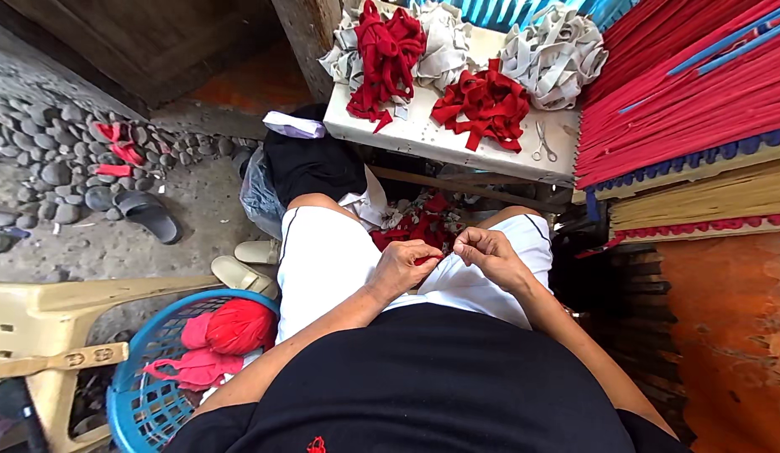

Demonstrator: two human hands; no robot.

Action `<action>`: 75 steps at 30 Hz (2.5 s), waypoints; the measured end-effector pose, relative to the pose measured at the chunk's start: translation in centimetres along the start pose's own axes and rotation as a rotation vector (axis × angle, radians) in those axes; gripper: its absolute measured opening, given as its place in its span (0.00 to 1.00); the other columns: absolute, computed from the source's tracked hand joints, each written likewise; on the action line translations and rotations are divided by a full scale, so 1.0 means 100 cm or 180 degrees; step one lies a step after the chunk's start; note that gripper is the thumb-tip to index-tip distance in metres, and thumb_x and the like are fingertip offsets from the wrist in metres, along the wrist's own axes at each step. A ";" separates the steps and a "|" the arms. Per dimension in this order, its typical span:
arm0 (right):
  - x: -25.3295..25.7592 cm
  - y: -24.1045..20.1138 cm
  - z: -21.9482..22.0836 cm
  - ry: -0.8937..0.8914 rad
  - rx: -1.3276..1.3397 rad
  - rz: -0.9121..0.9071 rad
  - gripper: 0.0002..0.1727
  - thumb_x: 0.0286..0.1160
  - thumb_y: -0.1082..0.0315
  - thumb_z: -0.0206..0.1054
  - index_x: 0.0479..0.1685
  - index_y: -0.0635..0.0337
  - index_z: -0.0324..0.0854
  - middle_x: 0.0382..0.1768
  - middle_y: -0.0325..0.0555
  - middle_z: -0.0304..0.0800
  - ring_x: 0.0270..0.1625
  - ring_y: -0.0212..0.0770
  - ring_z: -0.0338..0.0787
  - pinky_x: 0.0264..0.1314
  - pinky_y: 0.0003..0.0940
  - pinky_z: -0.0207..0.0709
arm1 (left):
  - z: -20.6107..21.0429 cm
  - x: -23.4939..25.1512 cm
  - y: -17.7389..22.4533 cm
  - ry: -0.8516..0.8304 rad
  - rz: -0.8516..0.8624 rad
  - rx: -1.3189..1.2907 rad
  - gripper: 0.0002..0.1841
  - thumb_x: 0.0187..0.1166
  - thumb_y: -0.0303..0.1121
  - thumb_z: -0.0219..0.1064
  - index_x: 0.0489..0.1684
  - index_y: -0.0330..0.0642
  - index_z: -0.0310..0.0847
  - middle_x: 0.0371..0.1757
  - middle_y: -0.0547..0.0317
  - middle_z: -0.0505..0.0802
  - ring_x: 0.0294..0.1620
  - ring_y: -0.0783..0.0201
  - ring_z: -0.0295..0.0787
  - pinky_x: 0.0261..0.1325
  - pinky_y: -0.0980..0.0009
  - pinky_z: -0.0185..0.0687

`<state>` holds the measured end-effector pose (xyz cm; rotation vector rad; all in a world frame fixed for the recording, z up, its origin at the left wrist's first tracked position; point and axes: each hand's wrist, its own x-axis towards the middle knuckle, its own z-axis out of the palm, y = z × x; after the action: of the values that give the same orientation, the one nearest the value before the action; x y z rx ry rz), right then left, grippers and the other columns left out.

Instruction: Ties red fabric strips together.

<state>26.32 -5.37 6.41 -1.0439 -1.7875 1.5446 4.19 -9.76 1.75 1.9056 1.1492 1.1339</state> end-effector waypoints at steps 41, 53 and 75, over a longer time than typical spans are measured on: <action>0.016 -0.009 0.009 -0.0006 -0.0962 -0.0160 0.09 0.79 0.73 0.63 0.28 0.62 0.79 0.15 0.40 0.73 0.15 0.32 0.70 0.18 0.27 0.63 | 0.002 -0.002 0.000 -0.0092 0.0059 0.0617 0.11 0.80 0.30 0.65 0.43 0.40 0.96 0.40 0.55 0.98 0.42 0.61 0.97 0.48 0.59 0.91; 0.007 0.000 0.014 0.0060 -0.0666 -0.0134 0.09 0.79 0.73 0.62 0.29 0.61 0.81 0.15 0.35 0.71 0.16 0.28 0.68 0.20 0.24 0.62 | -0.003 0.000 0.002 0.0522 -0.0744 0.0021 0.10 0.82 0.33 0.67 0.46 0.42 0.96 0.41 0.58 0.98 0.42 0.69 0.95 0.50 0.63 0.89; 0.011 0.004 0.004 0.0437 0.0222 0.0408 0.09 0.79 0.73 0.64 0.29 0.58 0.80 0.16 0.34 0.73 0.14 0.25 0.65 0.18 0.20 0.61 | 0.001 -0.001 0.002 0.0642 0.0574 0.0675 0.10 0.77 0.28 0.68 0.47 0.37 0.96 0.28 0.54 0.93 0.28 0.62 0.90 0.32 0.67 0.84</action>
<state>25.50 -4.65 5.88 -1.2202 -1.5903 1.5585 4.32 -9.97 1.86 2.1294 1.2687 1.3746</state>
